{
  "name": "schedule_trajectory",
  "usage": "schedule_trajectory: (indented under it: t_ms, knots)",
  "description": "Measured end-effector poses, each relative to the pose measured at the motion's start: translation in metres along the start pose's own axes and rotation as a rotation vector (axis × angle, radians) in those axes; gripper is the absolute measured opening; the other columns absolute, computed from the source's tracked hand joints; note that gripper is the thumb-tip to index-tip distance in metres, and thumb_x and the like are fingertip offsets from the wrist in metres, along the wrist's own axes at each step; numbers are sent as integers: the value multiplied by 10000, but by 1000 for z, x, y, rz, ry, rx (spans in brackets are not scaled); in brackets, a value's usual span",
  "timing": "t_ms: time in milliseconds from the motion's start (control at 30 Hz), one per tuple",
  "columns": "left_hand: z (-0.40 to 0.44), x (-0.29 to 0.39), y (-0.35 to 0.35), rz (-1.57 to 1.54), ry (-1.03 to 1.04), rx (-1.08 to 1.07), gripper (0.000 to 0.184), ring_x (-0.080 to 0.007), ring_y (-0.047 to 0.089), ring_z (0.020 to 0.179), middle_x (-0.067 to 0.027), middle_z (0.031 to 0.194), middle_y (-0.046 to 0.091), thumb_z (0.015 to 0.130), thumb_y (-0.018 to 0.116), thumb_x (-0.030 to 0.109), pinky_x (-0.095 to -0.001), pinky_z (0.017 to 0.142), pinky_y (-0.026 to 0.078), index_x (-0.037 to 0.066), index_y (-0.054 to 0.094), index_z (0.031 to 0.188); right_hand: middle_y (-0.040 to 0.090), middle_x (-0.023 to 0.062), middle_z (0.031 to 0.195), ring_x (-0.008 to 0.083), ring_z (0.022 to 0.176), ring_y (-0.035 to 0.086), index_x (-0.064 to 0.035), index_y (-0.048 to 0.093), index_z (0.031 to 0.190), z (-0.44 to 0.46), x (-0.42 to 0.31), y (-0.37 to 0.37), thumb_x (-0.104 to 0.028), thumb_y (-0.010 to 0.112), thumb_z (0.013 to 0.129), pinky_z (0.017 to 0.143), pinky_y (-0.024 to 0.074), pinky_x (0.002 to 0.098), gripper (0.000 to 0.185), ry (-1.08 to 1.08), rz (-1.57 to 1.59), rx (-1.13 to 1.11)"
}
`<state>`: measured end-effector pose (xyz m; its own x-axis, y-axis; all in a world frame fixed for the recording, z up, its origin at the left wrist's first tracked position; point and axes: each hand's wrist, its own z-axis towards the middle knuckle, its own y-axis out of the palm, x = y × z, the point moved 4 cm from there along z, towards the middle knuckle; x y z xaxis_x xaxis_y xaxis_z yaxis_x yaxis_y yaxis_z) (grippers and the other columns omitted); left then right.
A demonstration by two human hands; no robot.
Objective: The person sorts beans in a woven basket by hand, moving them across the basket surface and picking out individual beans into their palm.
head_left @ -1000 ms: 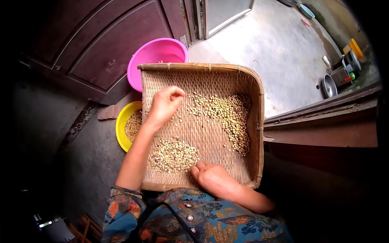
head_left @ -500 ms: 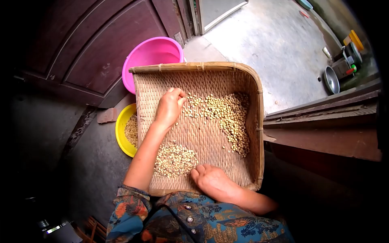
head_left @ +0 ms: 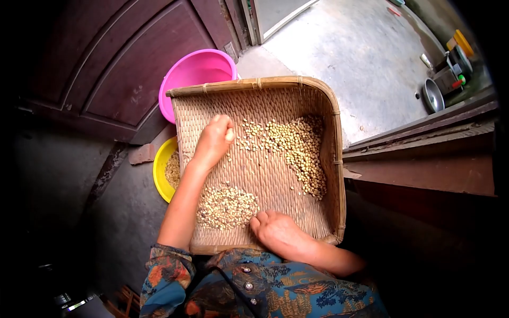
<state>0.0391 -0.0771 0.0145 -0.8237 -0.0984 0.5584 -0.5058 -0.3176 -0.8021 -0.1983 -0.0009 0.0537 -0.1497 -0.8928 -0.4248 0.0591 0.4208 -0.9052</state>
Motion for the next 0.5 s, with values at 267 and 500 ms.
schedule_trajectory:
  t_ms: [267, 500]
  knots:
    - [68, 30, -125, 639, 287, 630, 227, -239, 610, 819, -140, 1032, 595, 815, 661, 15, -332, 735, 515, 13, 600, 1034, 547, 107, 750, 238, 711, 579, -5, 515, 821, 0, -1, 3, -71, 540, 699, 586, 493, 322, 141, -8, 16, -31]
    - [7, 28, -13, -18, 45, -180, 129, -263, 617, 833, -130, 889, 615, 812, 647, 17, -339, 761, 495, 10, 633, 940, 550, 97, 748, 235, 710, 579, -9, 523, 819, 0, 1, 6, -80, 542, 694, 599, 496, 317, 145, 26, 27, 5]
